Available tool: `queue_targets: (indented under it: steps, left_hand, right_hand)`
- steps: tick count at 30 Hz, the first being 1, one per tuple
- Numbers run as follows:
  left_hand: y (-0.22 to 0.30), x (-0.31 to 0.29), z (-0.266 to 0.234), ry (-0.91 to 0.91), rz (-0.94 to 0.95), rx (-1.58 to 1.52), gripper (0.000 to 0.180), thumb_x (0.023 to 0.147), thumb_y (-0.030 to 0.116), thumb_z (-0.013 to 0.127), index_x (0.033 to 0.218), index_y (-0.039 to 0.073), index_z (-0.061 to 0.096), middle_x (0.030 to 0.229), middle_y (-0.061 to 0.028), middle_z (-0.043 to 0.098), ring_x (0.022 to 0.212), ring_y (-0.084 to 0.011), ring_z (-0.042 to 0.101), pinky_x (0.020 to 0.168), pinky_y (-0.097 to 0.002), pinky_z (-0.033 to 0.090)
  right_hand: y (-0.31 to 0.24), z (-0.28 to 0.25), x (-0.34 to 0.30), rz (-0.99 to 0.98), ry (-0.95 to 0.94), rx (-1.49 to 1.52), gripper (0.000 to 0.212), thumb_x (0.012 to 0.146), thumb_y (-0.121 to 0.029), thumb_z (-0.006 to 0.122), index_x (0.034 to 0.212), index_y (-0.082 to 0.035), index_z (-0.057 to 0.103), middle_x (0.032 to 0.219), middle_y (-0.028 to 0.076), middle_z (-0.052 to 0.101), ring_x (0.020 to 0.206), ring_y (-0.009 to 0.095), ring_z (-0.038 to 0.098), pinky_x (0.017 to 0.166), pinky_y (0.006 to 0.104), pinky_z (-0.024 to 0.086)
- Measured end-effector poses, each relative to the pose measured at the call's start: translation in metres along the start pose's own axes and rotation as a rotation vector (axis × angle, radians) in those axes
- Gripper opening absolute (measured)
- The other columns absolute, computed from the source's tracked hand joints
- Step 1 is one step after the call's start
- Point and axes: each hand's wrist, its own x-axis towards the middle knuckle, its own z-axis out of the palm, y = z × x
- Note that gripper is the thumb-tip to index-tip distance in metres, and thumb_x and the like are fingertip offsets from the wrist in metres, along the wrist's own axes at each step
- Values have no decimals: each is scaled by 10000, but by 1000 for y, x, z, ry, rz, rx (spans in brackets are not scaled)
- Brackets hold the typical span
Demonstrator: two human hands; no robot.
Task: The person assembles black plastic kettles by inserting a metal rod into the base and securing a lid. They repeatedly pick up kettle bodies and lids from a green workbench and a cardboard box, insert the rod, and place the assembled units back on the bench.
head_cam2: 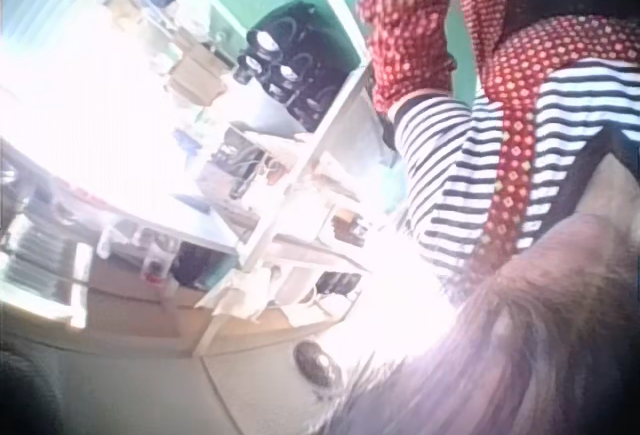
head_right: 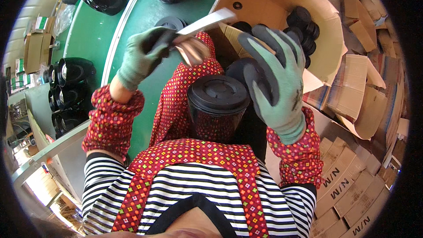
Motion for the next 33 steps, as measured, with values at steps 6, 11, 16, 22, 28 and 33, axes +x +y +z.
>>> queue_targets:
  steps: [6, 11, 16, 22, 28, 33]
  left_hand:
    - [-110, -141, -32, 350, -264, 317, 220, 995, 223, 701, 1142, 66, 748, 852, -185, 721, 751, -341, 729, 692, -386, 556]
    - [-143, -218, -12, 292, -450, 418, 251, 1007, 270, 686, 1142, 63, 735, 969, -196, 740, 869, -396, 737, 758, -426, 565]
    - [-132, -218, 0, 189, -558, 175, 574, 1011, 249, 722, 1518, 54, 537, 794, -51, 658, 671, -122, 605, 643, -312, 507]
    - [-59, -173, -10, 233, -759, -436, 487, 1059, 172, 650, 1528, 79, 553, 905, 0, 619, 650, -52, 488, 531, -220, 365]
    - [93, -96, -28, -123, -302, -579, 612, 1063, 206, 637, 1578, -52, 432, 1189, -127, 703, 862, -123, 661, 717, -251, 520]
    - [144, -38, -35, -130, -40, -61, 929, 1005, 681, 527, 1535, -81, 483, 1129, -132, 700, 958, -158, 666, 835, -321, 514]
  right_hand:
    - [-1, 22, -30, 127, -116, 472, 380, 1017, -182, 649, 1372, -52, 689, 1418, 199, 615, 1318, 357, 581, 1114, 430, 458]
    - [8, 51, -26, 226, -166, 745, 382, 1054, -272, 628, 1359, -51, 691, 1400, 178, 639, 1310, 337, 594, 1114, 415, 457]
    - [9, 51, -10, 255, -161, 816, 360, 1078, -272, 598, 1345, -51, 695, 1343, 165, 682, 1268, 332, 629, 1103, 413, 466]
    - [-1, 22, 25, -152, -46, 428, 490, 861, -164, 747, 1347, -138, 700, 1321, 148, 674, 1273, 365, 608, 1108, 487, 459]
    - [-20, 50, 75, -580, -25, 212, 526, 832, -274, 802, 1327, -131, 697, 1290, 131, 683, 1268, 353, 616, 1206, 559, 350]
    - [28, 79, 73, -550, 59, 516, 281, 976, -121, 679, 1245, -47, 712, 1123, 178, 692, 979, 385, 668, 907, 481, 527]
